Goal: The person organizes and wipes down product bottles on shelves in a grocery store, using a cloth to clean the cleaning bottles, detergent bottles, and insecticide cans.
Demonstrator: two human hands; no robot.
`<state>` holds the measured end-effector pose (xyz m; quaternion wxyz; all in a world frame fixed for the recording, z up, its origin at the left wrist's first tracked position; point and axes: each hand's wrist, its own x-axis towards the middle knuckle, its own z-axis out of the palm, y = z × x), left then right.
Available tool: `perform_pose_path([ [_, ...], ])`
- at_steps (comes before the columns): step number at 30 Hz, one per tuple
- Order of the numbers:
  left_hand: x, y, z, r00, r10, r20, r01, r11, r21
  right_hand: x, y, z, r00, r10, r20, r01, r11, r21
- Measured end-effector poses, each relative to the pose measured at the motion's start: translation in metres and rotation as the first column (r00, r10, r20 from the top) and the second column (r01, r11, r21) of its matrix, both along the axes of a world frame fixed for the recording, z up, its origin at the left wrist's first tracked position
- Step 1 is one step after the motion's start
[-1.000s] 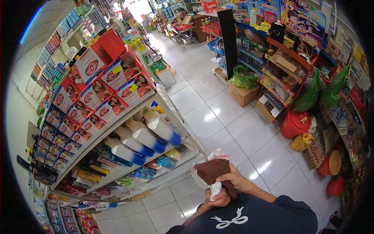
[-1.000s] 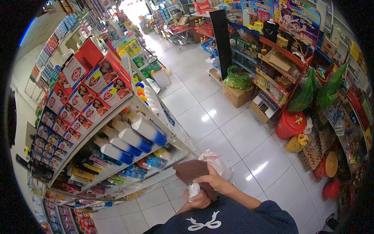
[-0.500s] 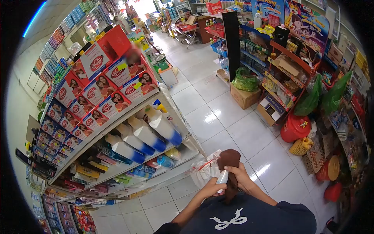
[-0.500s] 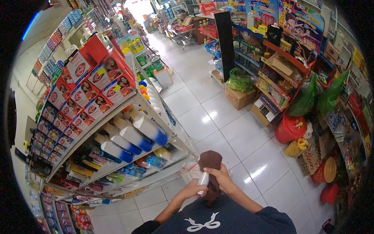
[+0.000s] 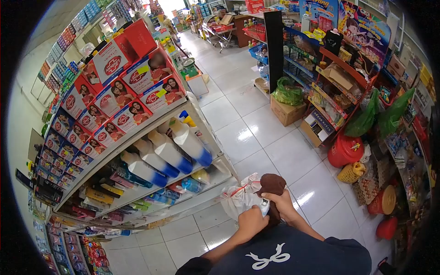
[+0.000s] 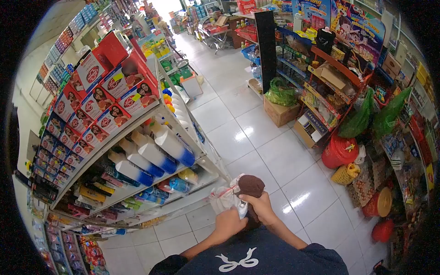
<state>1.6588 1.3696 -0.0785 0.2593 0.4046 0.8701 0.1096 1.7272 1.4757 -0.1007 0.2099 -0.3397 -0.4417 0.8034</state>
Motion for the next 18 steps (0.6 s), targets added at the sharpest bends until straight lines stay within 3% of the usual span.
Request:
perform_pose_path([
  [3, -0.010, -0.001, 0.001, 0.966, -0.059, 0.251, 0.060, 0.998, 0.006, 0.000, 0.005, 0.012, 0.994, 0.038, -0.107, -0.052, 0.991, -0.127],
  [9, -0.006, -0.007, 0.020, 0.979, -0.026, 0.203, 0.004, 0.994, 0.109, -0.001, 0.004, 0.030, 0.985, 0.051, -0.165, -0.075, 0.987, -0.139],
  [12, -0.009, -0.010, 0.020, 0.951, -0.051, 0.306, -0.015, 0.978, 0.209, -0.001, 0.002, 0.033, 0.980, 0.080, -0.183, -0.104, 0.987, -0.123],
  [15, -0.014, -0.014, 0.009, 0.833, -0.149, 0.533, -0.066, 0.930, 0.362, -0.001, 0.003, 0.029, 0.976, 0.109, -0.187, -0.130, 0.986, -0.102],
  [18, -0.016, -0.019, 0.000, 0.432, -0.107, 0.895, -0.208, 0.954, 0.214, 0.000, 0.000, 0.031, 0.977, 0.094, -0.191, -0.126, 0.979, -0.162],
])
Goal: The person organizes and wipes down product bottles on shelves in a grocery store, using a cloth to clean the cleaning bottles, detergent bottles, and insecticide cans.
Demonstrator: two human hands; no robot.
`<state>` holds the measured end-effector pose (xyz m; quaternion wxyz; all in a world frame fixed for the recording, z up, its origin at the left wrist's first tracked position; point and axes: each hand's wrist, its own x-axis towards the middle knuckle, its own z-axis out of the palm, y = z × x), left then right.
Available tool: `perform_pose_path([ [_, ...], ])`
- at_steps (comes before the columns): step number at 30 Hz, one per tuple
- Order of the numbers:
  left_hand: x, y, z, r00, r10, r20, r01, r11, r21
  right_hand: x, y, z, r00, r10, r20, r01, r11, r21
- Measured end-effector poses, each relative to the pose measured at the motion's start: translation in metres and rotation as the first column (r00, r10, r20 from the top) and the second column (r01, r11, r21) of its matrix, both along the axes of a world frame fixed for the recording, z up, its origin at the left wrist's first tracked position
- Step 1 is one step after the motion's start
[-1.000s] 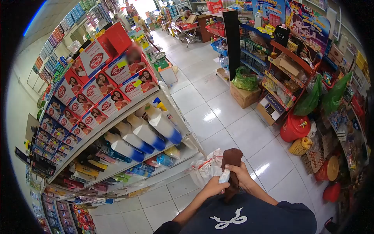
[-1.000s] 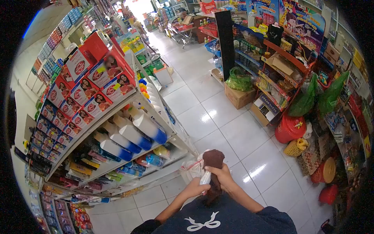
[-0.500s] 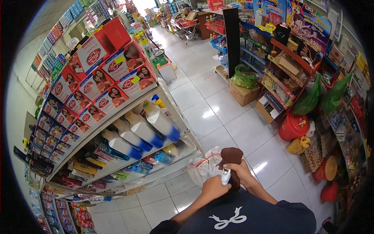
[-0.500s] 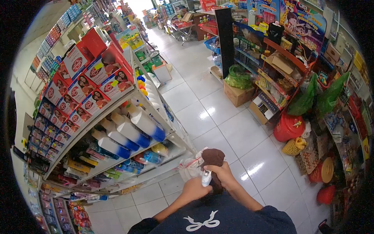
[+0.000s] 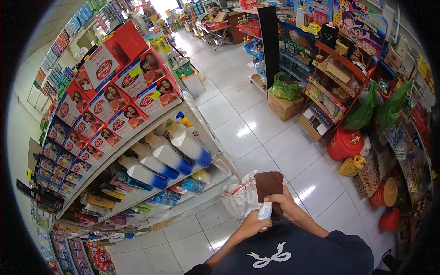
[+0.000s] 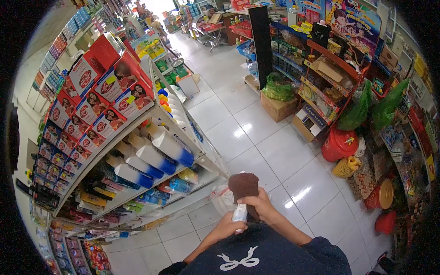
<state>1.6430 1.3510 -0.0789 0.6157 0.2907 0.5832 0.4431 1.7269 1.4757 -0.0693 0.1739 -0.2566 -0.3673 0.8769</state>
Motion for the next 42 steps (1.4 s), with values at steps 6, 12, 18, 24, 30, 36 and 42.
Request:
perform_pose_path([
  [6, 0.004, -0.006, -0.012, 0.520, -0.125, 0.845, 0.009, 0.990, 0.141, -0.004, -0.002, 0.002, 0.991, -0.009, -0.132, 0.008, 1.000, -0.012],
  [12, 0.002, -0.006, -0.021, 0.377, -0.247, 0.893, -0.021, 0.961, 0.275, -0.007, 0.010, 0.005, 0.978, 0.120, -0.170, -0.092, 0.982, 0.167],
  [18, -0.012, -0.018, -0.029, 0.606, 0.019, 0.795, -0.179, 0.977, 0.113, -0.007, 0.032, 0.006, 0.914, -0.001, 0.406, -0.353, 0.490, 0.797],
  [24, -0.012, -0.018, -0.013, 0.842, 0.234, 0.487, -0.288, 0.957, 0.038, -0.003, 0.034, -0.024, 0.953, -0.197, 0.230, -0.112, 0.476, 0.872],
  [30, -0.009, -0.018, -0.013, 0.853, 0.084, 0.515, -0.170, 0.978, 0.121, 0.000, 0.055, -0.027, 0.882, -0.387, 0.270, -0.024, 0.534, 0.845],
  [36, -0.015, -0.023, -0.010, 0.901, 0.185, 0.393, -0.256, 0.957, 0.136, 0.019, 0.078, -0.041, 0.956, -0.252, 0.149, 0.156, 0.868, 0.471],
  [42, -0.014, -0.020, -0.014, 0.833, 0.437, 0.340, -0.475, 0.880, 0.033, 0.014, 0.064, -0.026, 0.782, -0.559, 0.276, -0.129, 0.288, 0.949],
])
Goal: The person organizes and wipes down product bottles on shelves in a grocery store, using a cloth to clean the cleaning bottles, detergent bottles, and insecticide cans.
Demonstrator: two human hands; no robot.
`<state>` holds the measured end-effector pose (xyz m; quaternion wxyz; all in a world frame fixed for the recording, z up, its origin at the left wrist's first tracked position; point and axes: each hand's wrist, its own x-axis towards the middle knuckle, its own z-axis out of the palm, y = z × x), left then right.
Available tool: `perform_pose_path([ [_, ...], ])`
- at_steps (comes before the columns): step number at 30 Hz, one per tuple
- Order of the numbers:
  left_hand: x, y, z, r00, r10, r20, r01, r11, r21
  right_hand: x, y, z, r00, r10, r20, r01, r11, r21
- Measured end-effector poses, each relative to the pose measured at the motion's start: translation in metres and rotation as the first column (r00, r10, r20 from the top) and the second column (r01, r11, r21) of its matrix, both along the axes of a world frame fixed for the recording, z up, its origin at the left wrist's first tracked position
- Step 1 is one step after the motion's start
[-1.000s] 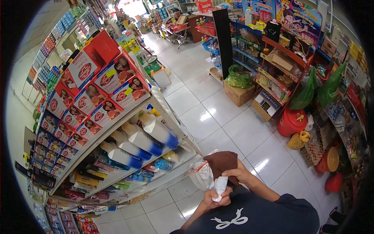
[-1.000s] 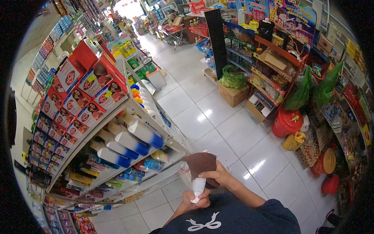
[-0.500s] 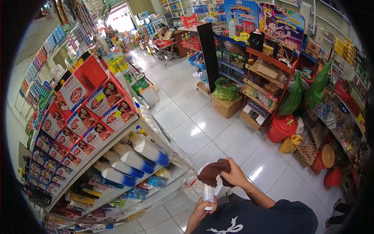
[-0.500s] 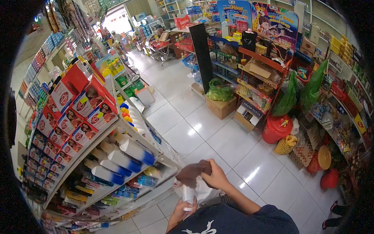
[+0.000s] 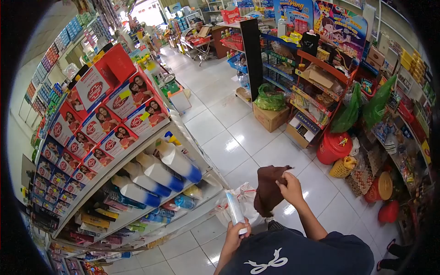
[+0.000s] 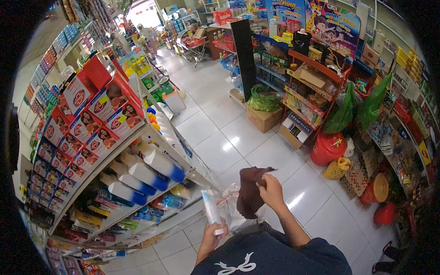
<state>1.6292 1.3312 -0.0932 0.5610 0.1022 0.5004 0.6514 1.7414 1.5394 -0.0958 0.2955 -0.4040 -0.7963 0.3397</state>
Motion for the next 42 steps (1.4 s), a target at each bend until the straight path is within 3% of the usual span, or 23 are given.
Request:
perform_pose_path([
  [4, 0.002, 0.009, 0.012, 0.984, 0.000, -0.177, -0.029, 0.986, -0.165, -0.004, -0.014, 0.010, 0.988, 0.045, -0.145, -0.071, 0.980, -0.185],
  [5, 0.000, 0.011, 0.010, 0.978, -0.034, -0.208, -0.007, 0.981, -0.194, -0.005, -0.026, 0.013, 0.954, 0.097, -0.283, -0.193, 0.922, -0.335],
  [8, 0.003, 0.017, -0.026, 0.869, 0.016, -0.494, -0.072, 0.993, -0.094, -0.009, -0.072, 0.046, 0.817, 0.456, -0.353, -0.558, 0.778, -0.288],
  [9, 0.008, 0.018, -0.047, 0.793, 0.064, -0.606, -0.098, 0.995, -0.023, -0.018, -0.087, 0.052, 0.709, 0.590, -0.386, -0.656, 0.753, -0.054],
  [11, 0.017, 0.016, -0.064, 0.689, 0.196, -0.697, -0.123, 0.980, 0.154, -0.023, -0.093, 0.060, 0.642, 0.763, -0.081, -0.742, 0.644, 0.186],
  [13, 0.019, 0.023, -0.034, 0.506, 0.229, -0.831, -0.139, 0.973, 0.184, -0.028, -0.090, 0.043, 0.728, 0.626, -0.279, -0.613, 0.777, 0.142],
  [14, 0.014, 0.026, -0.009, 0.306, 0.047, -0.951, -0.088, 0.996, 0.021, -0.030, -0.091, 0.037, 0.755, 0.540, -0.373, -0.544, 0.833, 0.105],
  [15, 0.027, 0.030, 0.008, 0.546, 0.286, -0.787, -0.228, 0.955, 0.189, -0.030, -0.095, 0.046, 0.804, 0.399, -0.441, -0.441, 0.898, 0.008],
  [17, 0.029, 0.022, -0.015, 0.523, 0.157, -0.838, -0.241, 0.970, 0.031, -0.042, -0.110, 0.054, 0.773, 0.016, -0.634, -0.181, 0.964, -0.195],
  [20, 0.023, 0.018, -0.007, 0.279, 0.086, -0.957, -0.133, 0.990, 0.050, -0.037, -0.097, 0.030, 0.814, 0.123, -0.568, -0.478, 0.699, -0.533],
  [23, 0.014, 0.008, 0.005, 0.813, -0.233, -0.533, 0.227, 0.971, -0.079, -0.029, -0.088, 0.027, 0.841, 0.132, -0.525, -0.538, 0.311, -0.783],
  [24, 0.005, 0.001, 0.014, 0.899, -0.345, -0.270, 0.346, 0.937, -0.045, -0.031, -0.095, 0.030, 0.846, 0.103, -0.523, -0.516, 0.399, -0.757],
  [25, -0.004, -0.010, 0.006, 0.887, -0.424, 0.182, 0.402, 0.904, 0.145, -0.032, -0.097, 0.032, 0.786, 0.004, -0.618, -0.596, 0.273, -0.755],
  [26, -0.006, -0.019, 0.001, 0.749, -0.521, 0.410, 0.406, 0.850, 0.337, -0.026, -0.092, 0.011, 0.743, 0.259, -0.618, -0.668, 0.350, -0.657],
  [28, -0.007, -0.023, 0.004, 0.557, -0.668, 0.493, 0.281, 0.710, 0.645, -0.036, -0.105, 0.001, 0.550, 0.704, -0.449, -0.787, 0.617, 0.005],
  [30, -0.013, -0.024, 0.013, 0.550, -0.709, 0.441, 0.188, 0.620, 0.761, -0.048, -0.118, 0.017, 0.631, 0.503, -0.590, -0.741, 0.616, -0.266],
  [33, -0.032, -0.036, 0.037, 0.923, -0.344, 0.170, 0.208, 0.820, 0.534, -0.066, -0.123, 0.024, 0.764, 0.054, -0.642, -0.634, 0.245, -0.734],
  [34, -0.036, -0.040, 0.036, 0.979, -0.198, -0.041, 0.200, 0.919, 0.341, -0.070, -0.117, 0.033, 0.728, 0.502, -0.467, -0.639, 0.743, -0.198],
  [35, -0.038, -0.047, -0.002, 0.988, -0.134, -0.071, 0.138, 0.989, 0.052, -0.074, -0.111, 0.042, 0.755, 0.656, -0.016, -0.550, 0.646, 0.530],
  [37, -0.038, -0.056, -0.005, 0.801, -0.121, -0.587, 0.027, 0.986, -0.166, -0.083, -0.118, 0.043, 0.751, 0.625, -0.212, -0.551, 0.771, 0.320],
  [38, -0.035, -0.058, -0.013, 0.721, 0.132, -0.681, -0.144, 0.989, 0.040, -0.088, -0.123, 0.044, 0.753, 0.584, -0.301, -0.550, 0.811, 0.200],
  [40, -0.021, -0.060, -0.004, 0.632, 0.575, -0.520, -0.471, 0.818, 0.331, -0.098, -0.133, 0.046, 0.643, 0.711, -0.285, -0.631, 0.703, 0.329],
  [42, -0.025, -0.066, 0.033, 0.377, 0.657, -0.653, -0.587, 0.715, 0.380, -0.104, -0.148, 0.049, 0.548, 0.804, -0.231, -0.687, 0.590, 0.424],
])
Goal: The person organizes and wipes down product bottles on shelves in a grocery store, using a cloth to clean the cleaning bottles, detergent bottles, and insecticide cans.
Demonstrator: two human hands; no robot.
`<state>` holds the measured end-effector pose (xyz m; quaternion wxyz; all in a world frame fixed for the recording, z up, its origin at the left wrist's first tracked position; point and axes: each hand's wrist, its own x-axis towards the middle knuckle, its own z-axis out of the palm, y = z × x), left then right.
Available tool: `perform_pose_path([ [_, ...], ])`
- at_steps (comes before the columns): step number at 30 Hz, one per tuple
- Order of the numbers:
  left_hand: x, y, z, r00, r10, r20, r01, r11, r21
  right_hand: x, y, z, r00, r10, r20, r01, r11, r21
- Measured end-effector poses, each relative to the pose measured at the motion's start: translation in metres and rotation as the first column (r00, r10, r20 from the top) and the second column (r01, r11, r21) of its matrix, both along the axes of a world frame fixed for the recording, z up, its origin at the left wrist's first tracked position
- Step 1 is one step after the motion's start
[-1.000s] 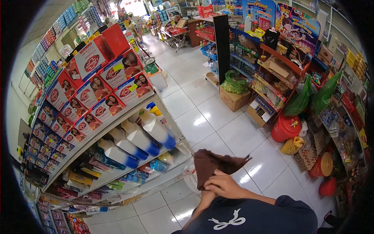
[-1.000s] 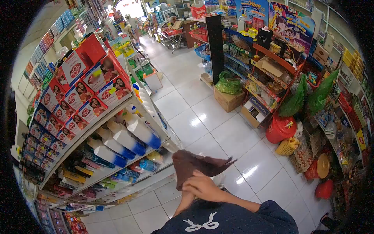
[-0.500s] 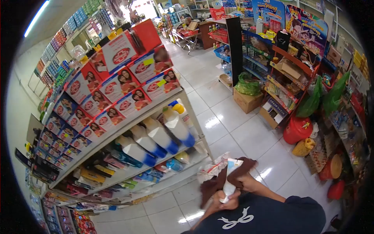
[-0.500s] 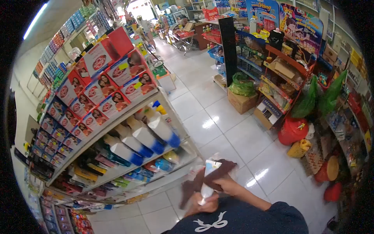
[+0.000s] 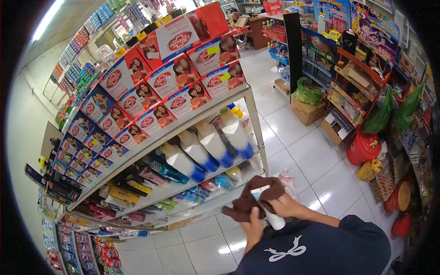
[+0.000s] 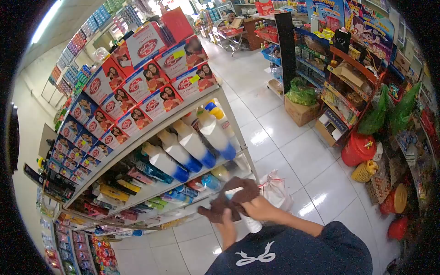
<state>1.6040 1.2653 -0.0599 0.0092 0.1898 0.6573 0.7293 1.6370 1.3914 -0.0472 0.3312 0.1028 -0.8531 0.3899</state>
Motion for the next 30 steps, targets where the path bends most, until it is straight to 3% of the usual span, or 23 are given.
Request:
perform_pose_path([
  [1, -0.014, -0.012, -0.010, 0.999, 0.042, -0.008, -0.043, 0.996, -0.084, 0.002, -0.008, 0.004, 0.977, 0.127, 0.169, -0.062, 0.936, -0.346],
  [3, -0.033, -0.026, 0.035, 1.000, -0.027, -0.013, 0.022, 0.964, -0.263, -0.004, -0.010, 0.004, 0.993, 0.071, 0.099, -0.042, 0.964, -0.264],
  [5, -0.052, -0.054, 0.030, 0.970, 0.076, 0.230, 0.046, 0.875, -0.481, -0.005, -0.007, -0.008, 0.995, 0.008, 0.095, 0.011, 0.981, -0.196],
  [6, -0.054, -0.060, 0.030, 0.984, 0.065, 0.164, 0.013, 0.900, -0.435, -0.005, -0.004, -0.013, 0.996, -0.024, 0.085, 0.037, 0.986, -0.160],
  [8, -0.055, -0.065, 0.033, 0.998, 0.051, 0.026, -0.040, 0.943, -0.329, -0.004, -0.001, -0.016, 0.982, -0.049, 0.184, 0.110, 0.935, -0.339],
  [9, -0.049, -0.060, 0.041, 0.996, -0.066, -0.056, 0.034, 0.898, -0.439, -0.002, -0.001, -0.018, 0.970, -0.053, 0.237, 0.151, 0.894, -0.421],
  [10, -0.038, -0.049, 0.048, 0.975, -0.189, -0.120, 0.093, 0.831, -0.548, 0.001, -0.005, -0.015, 0.925, 0.013, 0.379, 0.228, 0.779, -0.584],
  [12, -0.023, -0.019, 0.029, 0.940, -0.337, -0.063, 0.279, 0.858, -0.430, 0.006, -0.011, -0.021, 0.941, -0.034, 0.335, 0.183, 0.887, -0.425],
  [13, -0.010, 0.000, 0.036, 0.933, -0.354, 0.062, 0.353, 0.868, -0.349, 0.008, -0.015, -0.025, 0.949, -0.055, 0.310, 0.164, 0.927, -0.338],
  [14, -0.005, 0.011, 0.021, 0.906, -0.349, 0.239, 0.372, 0.926, -0.061, 0.006, -0.020, -0.033, 0.882, 0.097, 0.461, 0.246, 0.739, -0.627],
  [15, -0.005, 0.018, 0.001, 0.831, -0.383, 0.403, 0.315, 0.922, 0.226, 0.003, -0.018, -0.039, 0.936, -0.038, 0.349, 0.219, 0.840, -0.496],
  [17, -0.005, 0.013, -0.031, 0.716, -0.469, 0.517, 0.328, 0.880, 0.344, 0.003, -0.006, -0.018, 0.989, -0.123, 0.084, 0.134, 0.981, -0.140],
  [18, -0.003, 0.010, -0.038, 0.652, -0.511, 0.560, 0.324, 0.856, 0.403, 0.005, -0.004, -0.021, 0.984, -0.118, 0.135, 0.136, 0.982, -0.129],
  [20, 0.003, 0.011, -0.046, 0.674, -0.495, 0.548, 0.283, 0.859, 0.428, 0.007, -0.004, -0.031, 0.969, -0.103, 0.225, 0.130, 0.986, -0.108],
  [23, 0.002, 0.020, -0.046, 0.684, -0.436, 0.585, 0.229, 0.890, 0.395, 0.010, -0.004, -0.029, 0.967, -0.177, 0.183, 0.201, 0.972, -0.122],
  [25, 0.002, 0.020, -0.043, 0.678, -0.375, 0.632, 0.232, 0.925, 0.300, 0.016, 0.000, -0.041, 0.866, -0.196, 0.460, 0.263, 0.961, -0.086],
  [26, 0.003, 0.025, -0.041, 0.676, -0.304, 0.671, 0.144, 0.948, 0.284, 0.020, 0.000, -0.046, 0.784, -0.197, 0.589, 0.290, 0.955, -0.067],
  [29, -0.003, 0.028, -0.031, 0.719, -0.168, 0.675, 0.058, 0.982, 0.182, 0.023, -0.005, -0.053, 0.860, -0.176, 0.479, 0.268, 0.955, -0.129],
  [30, -0.007, 0.030, -0.030, 0.775, -0.072, 0.628, -0.015, 0.991, 0.132, 0.024, -0.006, -0.051, 0.900, -0.069, 0.431, 0.169, 0.965, -0.198],
])
